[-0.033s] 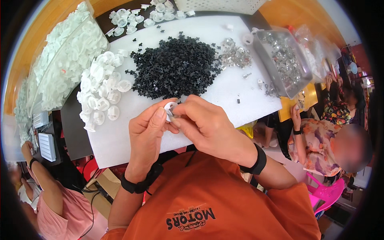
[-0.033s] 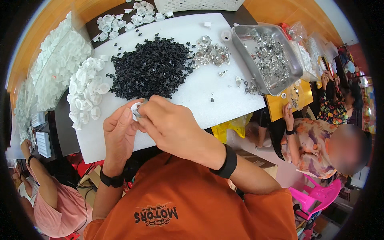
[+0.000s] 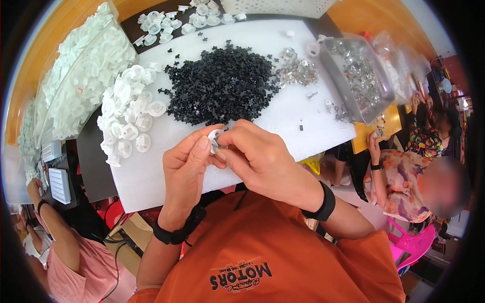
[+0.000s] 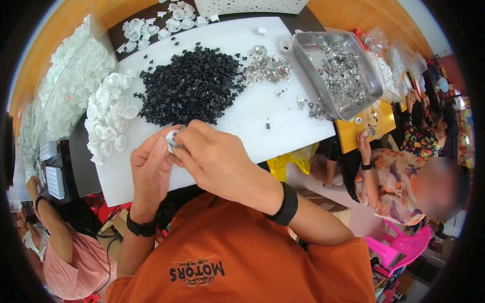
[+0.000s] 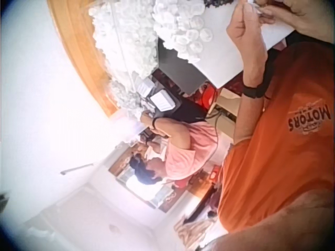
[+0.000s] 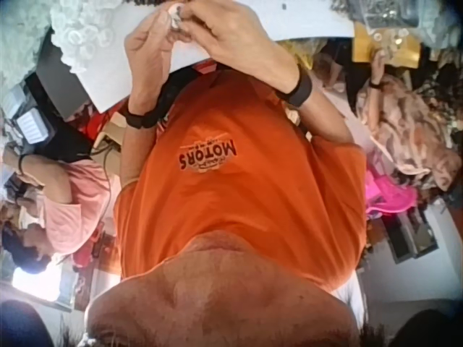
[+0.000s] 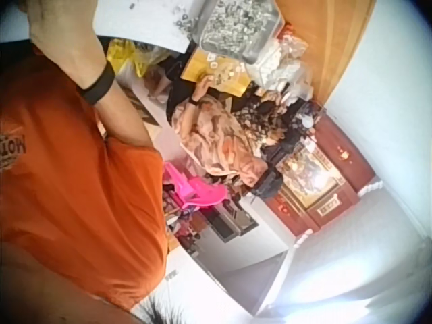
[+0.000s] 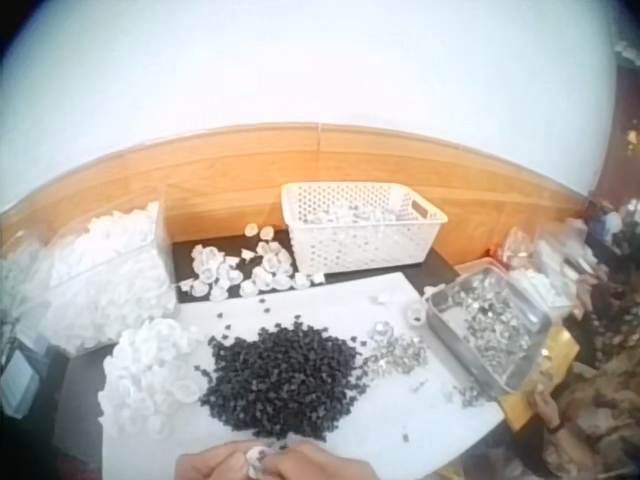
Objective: Manually assemble small black plastic components into larger white circular plastic bases at a work table.
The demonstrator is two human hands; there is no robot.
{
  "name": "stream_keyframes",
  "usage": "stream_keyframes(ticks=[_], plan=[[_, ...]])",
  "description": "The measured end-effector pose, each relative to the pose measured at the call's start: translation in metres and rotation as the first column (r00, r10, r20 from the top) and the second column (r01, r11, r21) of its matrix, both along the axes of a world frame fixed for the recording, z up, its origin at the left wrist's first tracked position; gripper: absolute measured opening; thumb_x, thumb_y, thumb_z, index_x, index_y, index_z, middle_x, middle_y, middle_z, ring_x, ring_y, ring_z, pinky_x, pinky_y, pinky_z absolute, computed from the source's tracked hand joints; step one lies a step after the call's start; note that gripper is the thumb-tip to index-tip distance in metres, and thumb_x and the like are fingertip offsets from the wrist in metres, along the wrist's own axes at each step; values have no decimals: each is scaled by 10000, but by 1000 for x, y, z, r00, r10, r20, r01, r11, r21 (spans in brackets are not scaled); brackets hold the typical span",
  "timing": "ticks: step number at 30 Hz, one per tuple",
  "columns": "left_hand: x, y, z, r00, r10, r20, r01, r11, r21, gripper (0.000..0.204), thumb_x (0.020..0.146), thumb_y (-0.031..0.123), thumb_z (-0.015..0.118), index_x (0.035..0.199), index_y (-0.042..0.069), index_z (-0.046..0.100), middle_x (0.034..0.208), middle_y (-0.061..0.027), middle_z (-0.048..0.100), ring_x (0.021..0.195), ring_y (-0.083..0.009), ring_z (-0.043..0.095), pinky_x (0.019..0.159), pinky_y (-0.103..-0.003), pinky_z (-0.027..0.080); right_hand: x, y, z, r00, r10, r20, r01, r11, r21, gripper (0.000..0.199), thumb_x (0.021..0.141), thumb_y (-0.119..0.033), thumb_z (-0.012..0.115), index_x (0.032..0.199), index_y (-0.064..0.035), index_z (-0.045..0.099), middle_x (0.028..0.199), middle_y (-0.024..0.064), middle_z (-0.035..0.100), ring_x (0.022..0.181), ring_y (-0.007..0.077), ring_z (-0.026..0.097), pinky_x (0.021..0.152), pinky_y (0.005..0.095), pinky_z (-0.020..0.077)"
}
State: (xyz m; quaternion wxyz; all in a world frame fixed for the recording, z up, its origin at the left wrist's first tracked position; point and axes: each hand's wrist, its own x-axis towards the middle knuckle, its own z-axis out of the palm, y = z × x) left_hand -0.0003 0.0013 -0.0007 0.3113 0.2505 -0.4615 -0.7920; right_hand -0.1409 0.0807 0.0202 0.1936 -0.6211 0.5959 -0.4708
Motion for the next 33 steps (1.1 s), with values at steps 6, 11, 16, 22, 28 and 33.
stream_keyframes(ticks=[6, 11, 16, 22, 28, 33], plan=[[-2, 3, 0, 999, 31, 19, -30, 997, -72, 304, 970, 143, 493, 1154, -79, 588, 961, -97, 643, 755, -109, 592, 679, -239, 497, 5, -5, -3, 997, -81, -20, 81, 997, 1, 51, 837, -40, 567, 839, -26, 517, 774, 107, 522, 649, 314, 568, 547, 390, 455], [-1, 3, -5, 996, 63, 63, -50, 981, -190, 281, 964, 122, 495, 1146, -64, 600, 965, -82, 624, 742, -108, 579, 672, -233, 486, 6, -7, -4, 997, -78, 10, 77, 996, 42, 39, 841, -32, 557, 829, -22, 522, 763, 116, 522, 660, 320, 568, 561, 392, 454], [1, 3, -5, 998, 54, 34, -47, 983, -178, 280, 965, 119, 492, 1148, -63, 599, 970, -83, 621, 729, -110, 575, 669, -237, 487, 3, -2, -2, 993, -39, 112, 31, 997, 70, 53, 840, 29, 576, 881, -3, 568, 739, 89, 523, 651, 224, 546, 580, 314, 436], [1, 4, -8, 997, 63, 46, -52, 975, -214, 275, 963, 125, 505, 1146, -57, 603, 948, -77, 616, 718, -102, 569, 647, -235, 489, 6, -4, -2, 991, -56, 124, 50, 997, 54, 45, 850, -13, 536, 810, -15, 514, 750, 125, 531, 674, 324, 558, 584, 398, 440], [0, 5, -9, 993, 96, 74, -71, 955, -289, 264, 961, 130, 518, 1132, -47, 613, 924, -69, 612, 715, -95, 569, 626, -228, 492, 6, -6, -1, 989, -47, 142, 32, 994, 107, 65, 849, -11, 513, 786, -11, 499, 752, 132, 537, 695, 336, 558, 606, 411, 442], [1, 5, -7, 992, 101, 76, -76, 957, -279, 272, 969, 149, 506, 1117, -52, 612, 907, -72, 615, 701, -97, 570, 616, -233, 494, 7, -6, 2, 990, -24, 137, 11, 996, 90, 61, 843, -16, 523, 786, -10, 501, 754, 138, 541, 699, 343, 556, 610, 410, 446]])
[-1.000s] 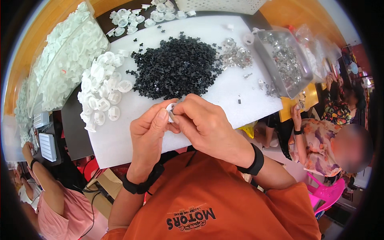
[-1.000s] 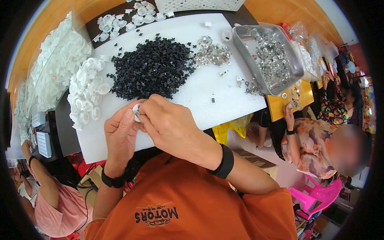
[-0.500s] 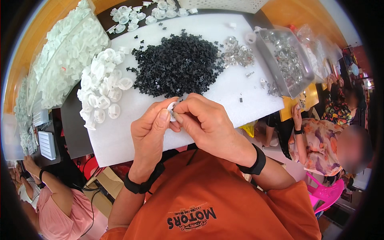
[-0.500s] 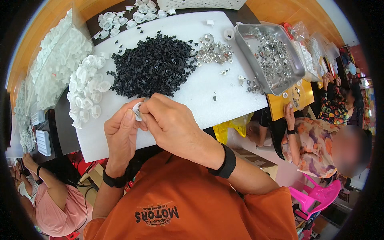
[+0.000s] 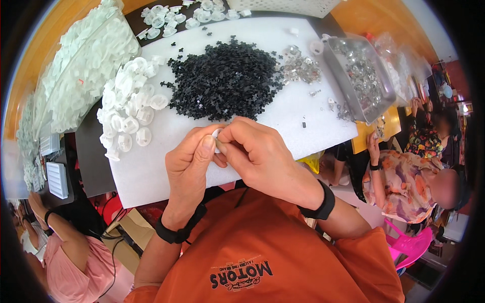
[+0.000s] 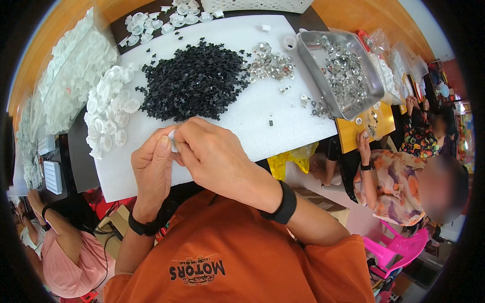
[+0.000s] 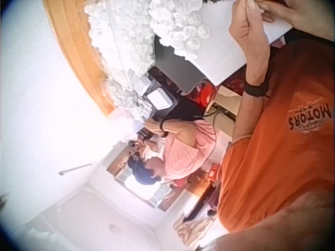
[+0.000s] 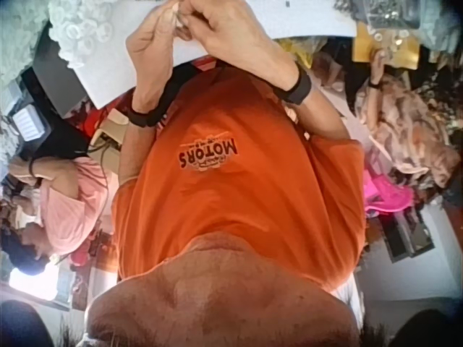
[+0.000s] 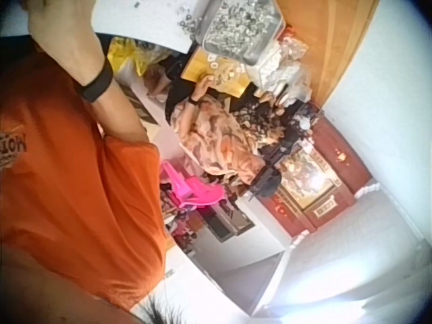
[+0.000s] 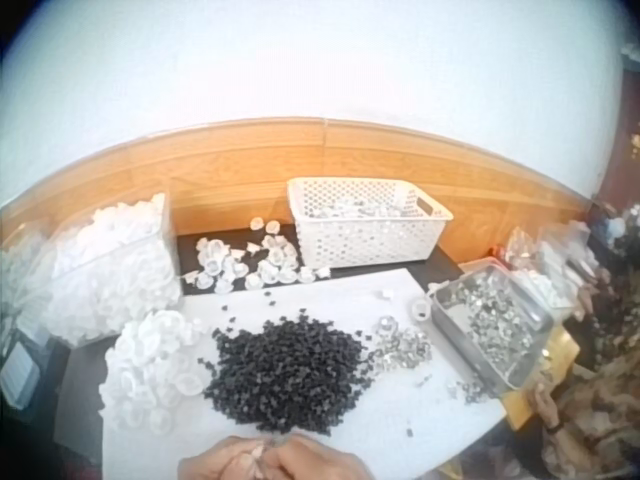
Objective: Manually assemble small black plastic components into larger white circular plastic bases at a work table.
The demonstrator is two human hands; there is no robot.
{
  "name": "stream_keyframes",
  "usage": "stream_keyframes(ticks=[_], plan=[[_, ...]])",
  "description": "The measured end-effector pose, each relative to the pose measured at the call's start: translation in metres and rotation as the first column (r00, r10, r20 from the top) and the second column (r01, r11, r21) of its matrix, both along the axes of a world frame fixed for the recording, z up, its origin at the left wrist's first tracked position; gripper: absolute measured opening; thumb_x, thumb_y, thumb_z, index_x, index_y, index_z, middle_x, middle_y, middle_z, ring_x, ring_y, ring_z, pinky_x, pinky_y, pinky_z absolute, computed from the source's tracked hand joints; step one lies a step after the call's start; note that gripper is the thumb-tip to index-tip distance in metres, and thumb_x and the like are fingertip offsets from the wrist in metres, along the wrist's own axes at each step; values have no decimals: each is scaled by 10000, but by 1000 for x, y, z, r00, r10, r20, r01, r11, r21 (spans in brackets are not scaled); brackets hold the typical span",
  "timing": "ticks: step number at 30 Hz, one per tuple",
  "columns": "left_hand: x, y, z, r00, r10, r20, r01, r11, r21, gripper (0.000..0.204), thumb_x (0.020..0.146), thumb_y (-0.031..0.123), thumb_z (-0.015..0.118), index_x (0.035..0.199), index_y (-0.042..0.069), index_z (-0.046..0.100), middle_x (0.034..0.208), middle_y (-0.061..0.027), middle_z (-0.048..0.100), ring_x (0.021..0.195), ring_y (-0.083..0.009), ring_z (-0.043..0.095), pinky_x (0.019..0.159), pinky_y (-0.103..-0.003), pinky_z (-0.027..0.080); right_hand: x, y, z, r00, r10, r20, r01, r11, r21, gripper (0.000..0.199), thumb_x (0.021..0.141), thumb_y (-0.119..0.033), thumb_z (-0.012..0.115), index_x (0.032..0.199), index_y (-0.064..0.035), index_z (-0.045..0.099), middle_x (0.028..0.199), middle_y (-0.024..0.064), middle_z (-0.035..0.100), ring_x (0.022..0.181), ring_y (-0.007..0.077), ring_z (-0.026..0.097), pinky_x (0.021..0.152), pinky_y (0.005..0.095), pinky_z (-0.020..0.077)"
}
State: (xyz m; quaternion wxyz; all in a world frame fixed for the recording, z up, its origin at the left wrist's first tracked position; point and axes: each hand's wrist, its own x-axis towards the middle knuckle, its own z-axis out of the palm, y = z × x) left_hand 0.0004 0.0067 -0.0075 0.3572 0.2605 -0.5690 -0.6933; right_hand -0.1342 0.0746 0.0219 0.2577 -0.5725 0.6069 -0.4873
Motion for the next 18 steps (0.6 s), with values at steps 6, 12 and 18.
stream_keyframes(ticks=[6, 12, 18], plan=[[2, -1, 1, 998, -22, -65, 28, 995, 91, 332, 998, 206, 431, 1089, -65, 599, 859, -98, 622, 674, -107, 582, 596, -233, 490, -32, 5, 18, 978, 20, -205, -5, 997, 73, 66, 825, -14, 553, 890, -19, 565, 779, 138, 559, 720, 330, 577, 621, 390, 463], [4, -3, 1, 989, -24, -143, 49, 984, 171, 344, 1000, 206, 422, 1096, -86, 577, 865, -129, 630, 659, -127, 589, 579, -244, 487, -42, -1, 16, 914, 66, -400, 7, 984, 179, 169, 832, 6, 556, 992, -18, 605, 800, 108, 528, 661, 249, 545, 606, 320, 444], [5, -2, 1, 979, 22, -205, 26, 974, 227, 354, 998, 219, 426, 1088, -91, 571, 868, -147, 635, 649, -143, 595, 563, -256, 491, -28, -7, 15, 833, 140, -536, 28, 955, 294, 174, 819, -11, 557, 983, -44, 606, 835, 113, 528, 715, 318, 567, 614, 379, 464]])
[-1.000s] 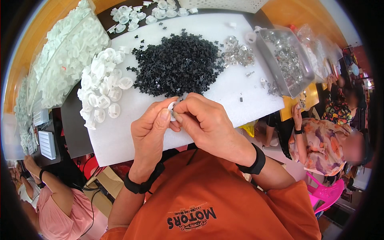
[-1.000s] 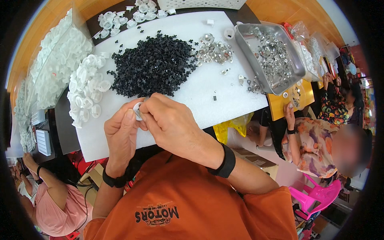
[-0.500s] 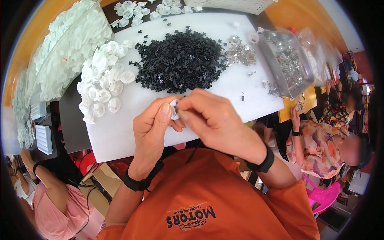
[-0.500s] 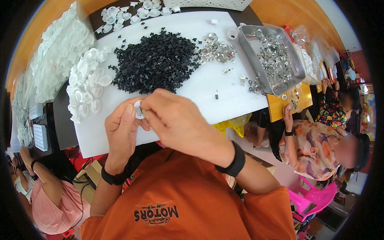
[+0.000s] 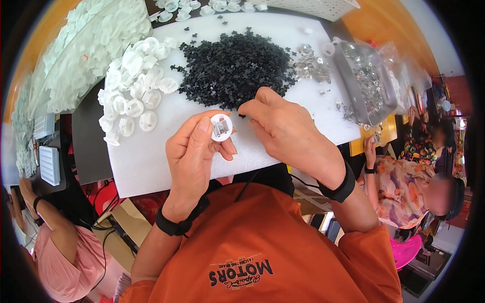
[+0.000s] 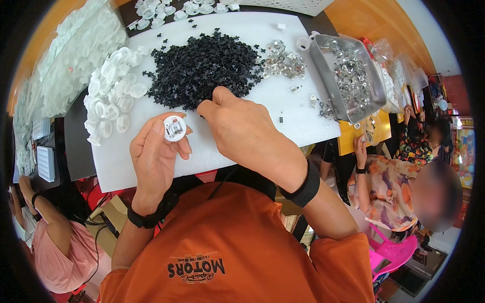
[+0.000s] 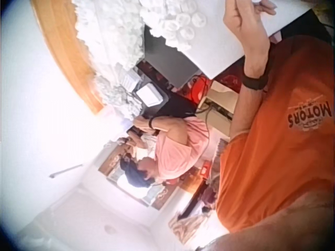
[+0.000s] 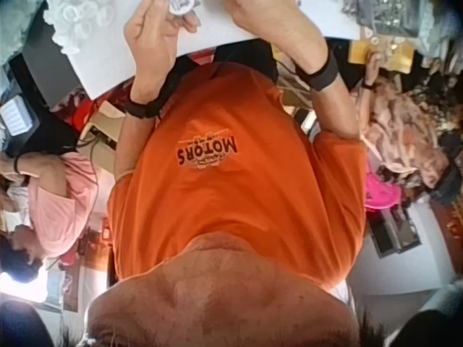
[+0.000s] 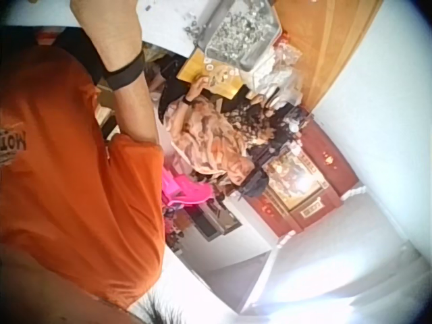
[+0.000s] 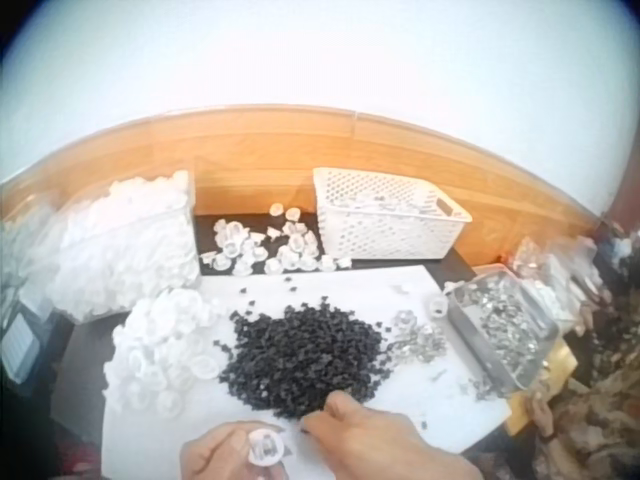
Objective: Manually assemble small black plastic components into larger white circular plastic bases at a work table.
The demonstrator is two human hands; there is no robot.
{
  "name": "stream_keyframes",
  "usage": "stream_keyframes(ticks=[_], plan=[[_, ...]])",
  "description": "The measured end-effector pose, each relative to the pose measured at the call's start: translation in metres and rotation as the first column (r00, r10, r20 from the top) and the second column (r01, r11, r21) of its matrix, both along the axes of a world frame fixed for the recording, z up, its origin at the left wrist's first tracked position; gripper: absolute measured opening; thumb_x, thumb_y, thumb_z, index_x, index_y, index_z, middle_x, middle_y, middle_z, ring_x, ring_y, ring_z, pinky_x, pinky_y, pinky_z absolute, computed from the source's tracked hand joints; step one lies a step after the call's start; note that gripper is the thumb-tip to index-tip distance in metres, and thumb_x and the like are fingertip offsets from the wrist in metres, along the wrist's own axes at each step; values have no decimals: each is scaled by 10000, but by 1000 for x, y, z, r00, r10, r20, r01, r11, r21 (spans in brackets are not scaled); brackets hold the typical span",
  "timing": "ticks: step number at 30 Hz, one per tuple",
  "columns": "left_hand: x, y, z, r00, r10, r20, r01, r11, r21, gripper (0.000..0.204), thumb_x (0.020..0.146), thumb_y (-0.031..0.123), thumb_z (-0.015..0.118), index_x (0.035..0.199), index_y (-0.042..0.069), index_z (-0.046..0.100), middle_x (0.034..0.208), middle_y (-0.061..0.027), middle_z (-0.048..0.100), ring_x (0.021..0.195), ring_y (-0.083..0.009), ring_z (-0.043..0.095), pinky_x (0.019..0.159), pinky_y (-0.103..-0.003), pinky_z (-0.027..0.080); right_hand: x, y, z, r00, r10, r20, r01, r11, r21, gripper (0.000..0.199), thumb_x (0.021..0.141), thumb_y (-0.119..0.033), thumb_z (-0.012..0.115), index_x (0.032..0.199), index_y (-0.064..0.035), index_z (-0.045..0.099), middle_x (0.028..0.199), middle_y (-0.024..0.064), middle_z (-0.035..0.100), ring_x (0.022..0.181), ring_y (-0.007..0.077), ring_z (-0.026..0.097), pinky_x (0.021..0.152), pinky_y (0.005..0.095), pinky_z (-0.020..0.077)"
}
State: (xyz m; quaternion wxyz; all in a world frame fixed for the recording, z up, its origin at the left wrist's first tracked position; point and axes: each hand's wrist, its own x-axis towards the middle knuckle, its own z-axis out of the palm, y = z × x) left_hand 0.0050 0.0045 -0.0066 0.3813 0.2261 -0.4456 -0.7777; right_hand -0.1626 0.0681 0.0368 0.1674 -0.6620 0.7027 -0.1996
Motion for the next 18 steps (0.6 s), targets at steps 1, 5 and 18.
stream_keyframes(ticks=[1, 5, 18], plan=[[0, 0, -1, 1000, 8, -6, -8, 1000, 1, 354, 998, 220, 427, 1086, -92, 571, 868, -148, 637, 644, -145, 596, 559, -258, 493, 0, 0, 0, 1000, 4, -31, -4, 1000, 6, 168, 821, -20, 558, 980, -48, 605, 838, 111, 530, 721, 321, 571, 613, 388, 467], [1, -1, -2, 999, 22, -36, -22, 1000, 4, 352, 998, 218, 426, 1086, -90, 573, 864, -147, 640, 636, -147, 600, 556, -259, 496, 0, 0, -3, 999, -37, -32, 36, 998, -42, 155, 819, -40, 569, 971, -53, 599, 849, 106, 535, 724, 328, 580, 617, 410, 473], [0, 1, -2, 998, -16, -54, 15, 1000, -9, 348, 1002, 210, 420, 1115, -82, 571, 931, -125, 630, 707, -142, 603, 608, -260, 504, 20, -2, -13, 964, 46, -262, -102, 974, -204, 100, 743, -31, 577, 815, -34, 509, 788, 92, 493, 658, 289, 589, 513, 387, 474]])
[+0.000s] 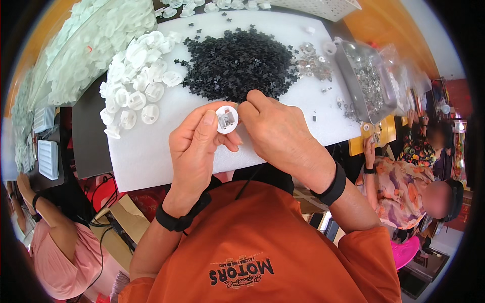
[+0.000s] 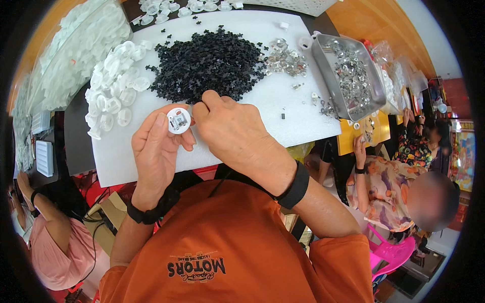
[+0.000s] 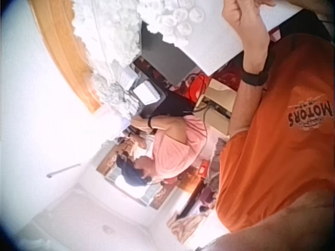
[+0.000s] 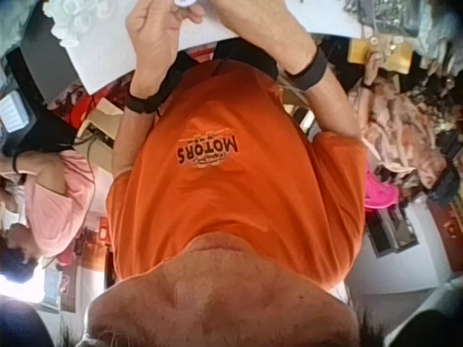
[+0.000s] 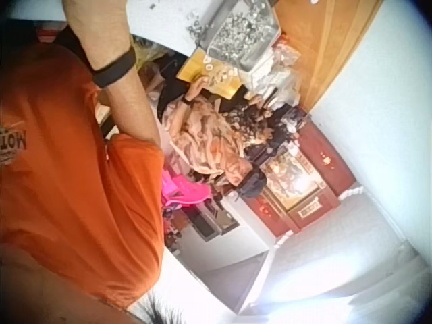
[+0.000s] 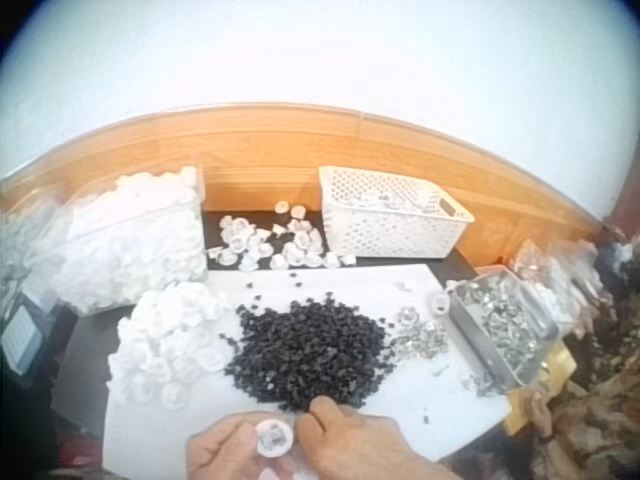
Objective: Manually assemble small black plastic components into larger white circular plastic bases at a work table.
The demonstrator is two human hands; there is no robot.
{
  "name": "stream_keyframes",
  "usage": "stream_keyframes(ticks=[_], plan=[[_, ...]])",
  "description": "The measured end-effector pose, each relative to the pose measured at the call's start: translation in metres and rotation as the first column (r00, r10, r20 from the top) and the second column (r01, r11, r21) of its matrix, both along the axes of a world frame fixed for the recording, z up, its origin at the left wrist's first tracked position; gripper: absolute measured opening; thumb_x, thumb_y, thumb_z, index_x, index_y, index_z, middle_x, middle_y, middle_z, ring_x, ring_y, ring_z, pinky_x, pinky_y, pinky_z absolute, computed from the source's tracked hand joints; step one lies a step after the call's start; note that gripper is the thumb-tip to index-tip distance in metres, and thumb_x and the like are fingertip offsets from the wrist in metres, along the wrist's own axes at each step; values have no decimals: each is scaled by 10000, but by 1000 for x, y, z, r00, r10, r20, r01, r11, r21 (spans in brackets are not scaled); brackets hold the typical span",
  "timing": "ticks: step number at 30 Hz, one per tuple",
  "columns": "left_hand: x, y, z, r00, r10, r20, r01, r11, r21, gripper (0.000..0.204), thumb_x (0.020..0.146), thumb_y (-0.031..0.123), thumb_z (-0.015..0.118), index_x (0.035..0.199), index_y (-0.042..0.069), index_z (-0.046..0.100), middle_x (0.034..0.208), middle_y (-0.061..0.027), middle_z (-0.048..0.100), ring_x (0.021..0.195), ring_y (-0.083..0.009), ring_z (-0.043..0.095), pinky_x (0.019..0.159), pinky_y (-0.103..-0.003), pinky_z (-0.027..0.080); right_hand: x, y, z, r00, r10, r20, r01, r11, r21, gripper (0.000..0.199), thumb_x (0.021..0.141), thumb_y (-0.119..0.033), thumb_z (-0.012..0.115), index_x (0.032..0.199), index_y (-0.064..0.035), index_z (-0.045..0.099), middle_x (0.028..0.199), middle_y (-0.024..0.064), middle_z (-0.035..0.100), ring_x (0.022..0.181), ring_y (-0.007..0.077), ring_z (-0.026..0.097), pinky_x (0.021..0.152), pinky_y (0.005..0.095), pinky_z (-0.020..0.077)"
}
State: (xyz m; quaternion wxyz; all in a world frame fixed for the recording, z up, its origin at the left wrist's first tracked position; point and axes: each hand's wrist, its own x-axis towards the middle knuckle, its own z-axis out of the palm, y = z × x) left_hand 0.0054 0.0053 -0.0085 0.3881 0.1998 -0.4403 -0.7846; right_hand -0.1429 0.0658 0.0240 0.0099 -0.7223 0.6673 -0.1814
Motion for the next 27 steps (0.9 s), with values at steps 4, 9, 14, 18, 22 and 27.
stream_keyframes(ticks=[4, 9, 14, 18, 22, 27], plan=[[0, 2, 6, 999, 11, 39, -9, 999, -49, 342, 1003, 207, 416, 1123, -72, 572, 919, -113, 626, 722, -132, 601, 617, -257, 503, -1, 1, 0, 1000, -13, 3, 13, 999, 38, 92, 759, -27, 570, 828, -34, 510, 791, 92, 497, 666, 286, 591, 520, 384, 474], [5, 6, 17, 985, 22, 174, -14, 999, -45, 335, 1005, 199, 408, 1118, -65, 581, 891, -101, 626, 724, -123, 602, 626, -252, 501, 1, -4, 0, 999, -41, -3, 41, 996, 80, 98, 746, -43, 589, 822, -25, 530, 829, 104, 535, 743, 262, 638, 549, 364, 521], [7, 0, 15, 991, 100, 91, -97, 995, -36, 336, 1006, 201, 414, 1109, -69, 585, 878, -100, 626, 706, -118, 601, 626, -242, 499, -1, -2, -8, 995, -84, 56, 77, 991, 111, 94, 794, -32, 584, 873, -35, 534, 814, 97, 518, 691, 307, 586, 552, 398, 470], [9, -1, 13, 991, 108, 82, -107, 994, -13, 334, 1006, 200, 417, 1108, -69, 587, 880, -100, 626, 703, -120, 602, 624, -241, 500, -3, -3, -9, 987, -87, 132, 73, 991, 109, 62, 825, -47, 576, 875, -34, 543, 818, 98, 528, 707, 314, 584, 571, 400, 470], [9, -3, 11, 990, 111, 83, -109, 994, -29, 334, 1005, 202, 420, 1110, -67, 587, 888, -104, 629, 701, -123, 603, 620, -238, 500, 0, -1, -4, 982, -139, 129, 123, 985, 123, 61, 829, -62, 583, 866, -33, 545, 821, 102, 542, 726, 317, 587, 590, 399, 472], [11, -3, 8, 990, 114, 87, -113, 993, -18, 341, 1004, 215, 428, 1111, -67, 587, 889, -106, 633, 695, -123, 603, 614, -237, 501, 1, -2, -7, 988, -136, 78, 126, 985, 115, 65, 823, -62, 585, 861, -31, 542, 818, 105, 542, 721, 316, 586, 587, 400, 471]])
